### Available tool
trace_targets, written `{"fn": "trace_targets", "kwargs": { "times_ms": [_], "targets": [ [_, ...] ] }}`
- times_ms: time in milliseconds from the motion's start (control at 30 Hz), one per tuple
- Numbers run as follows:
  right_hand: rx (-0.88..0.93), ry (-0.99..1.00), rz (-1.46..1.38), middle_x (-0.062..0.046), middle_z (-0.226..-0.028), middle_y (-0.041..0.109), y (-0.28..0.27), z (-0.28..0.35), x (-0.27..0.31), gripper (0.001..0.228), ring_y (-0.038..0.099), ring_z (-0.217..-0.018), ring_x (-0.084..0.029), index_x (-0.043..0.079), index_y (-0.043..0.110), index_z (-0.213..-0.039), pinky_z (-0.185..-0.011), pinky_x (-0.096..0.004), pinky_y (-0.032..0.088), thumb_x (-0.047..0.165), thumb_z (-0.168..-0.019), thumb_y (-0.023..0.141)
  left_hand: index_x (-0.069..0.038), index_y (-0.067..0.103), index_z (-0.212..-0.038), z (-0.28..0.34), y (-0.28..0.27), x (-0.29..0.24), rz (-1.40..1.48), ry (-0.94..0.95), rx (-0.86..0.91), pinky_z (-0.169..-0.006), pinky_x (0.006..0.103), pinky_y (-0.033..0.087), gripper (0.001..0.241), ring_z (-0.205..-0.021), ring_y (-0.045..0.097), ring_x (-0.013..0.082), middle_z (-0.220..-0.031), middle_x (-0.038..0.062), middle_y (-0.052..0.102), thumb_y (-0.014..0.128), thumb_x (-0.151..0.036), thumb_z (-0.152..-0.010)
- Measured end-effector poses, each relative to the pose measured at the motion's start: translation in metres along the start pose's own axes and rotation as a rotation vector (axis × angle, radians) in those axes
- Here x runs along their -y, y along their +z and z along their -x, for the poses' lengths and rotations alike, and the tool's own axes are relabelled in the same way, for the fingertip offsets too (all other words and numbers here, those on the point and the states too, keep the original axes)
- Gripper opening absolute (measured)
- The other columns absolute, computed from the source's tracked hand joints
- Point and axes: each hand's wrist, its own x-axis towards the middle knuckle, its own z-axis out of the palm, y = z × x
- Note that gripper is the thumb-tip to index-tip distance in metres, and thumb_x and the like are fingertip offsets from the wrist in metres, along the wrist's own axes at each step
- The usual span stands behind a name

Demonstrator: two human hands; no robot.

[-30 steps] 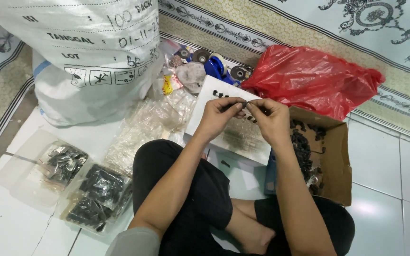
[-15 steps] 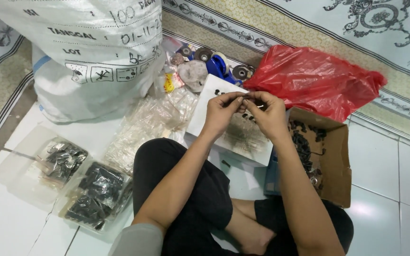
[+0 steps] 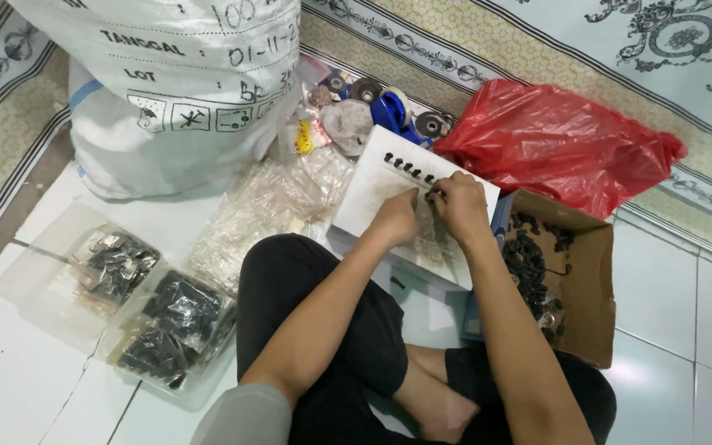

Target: A person is manually inserting small black metal components into pre-cut slots in a white foam block for organization or packaging.

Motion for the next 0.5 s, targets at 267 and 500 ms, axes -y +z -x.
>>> {"fn": "trace_targets", "kwargs": {
  "times_ms": [267,500],
  "targets": [
    [-0.006,-0.045,0.044,-0.005,-0.086,0.064,0.022,-0.011,-0.008,0.011,0.065,-0.092,-0.029,0.017,0.078,-0.093,-0.083,-0.042,0.05,0.021,-0.083,0.08,0.011,0.042,-0.151,0.011,-0.003,-0.031,0.037,-0.076,0.054,-0.111,0.0664,0.037,0.068,-0.141,0.041,0.0543,-0.144,0.04,0.051,0.053,0.011,-0.084],
    [0.018,-0.056,0.048,-0.005,-0.086,0.065,0.019,-0.012,-0.002,0.013,0.066,-0.092,-0.029,0.018,0.078,-0.095,-0.082,-0.043,0.051,0.021,-0.083,0.08,0.009,0.045,-0.15,0.008,0.0,-0.029,0.048,-0.124,0.03,-0.11,0.0656,0.038,0.062,-0.141,0.041,0.0534,-0.144,0.038,0.051,0.053,0.006,-0.088]
  ]
}}
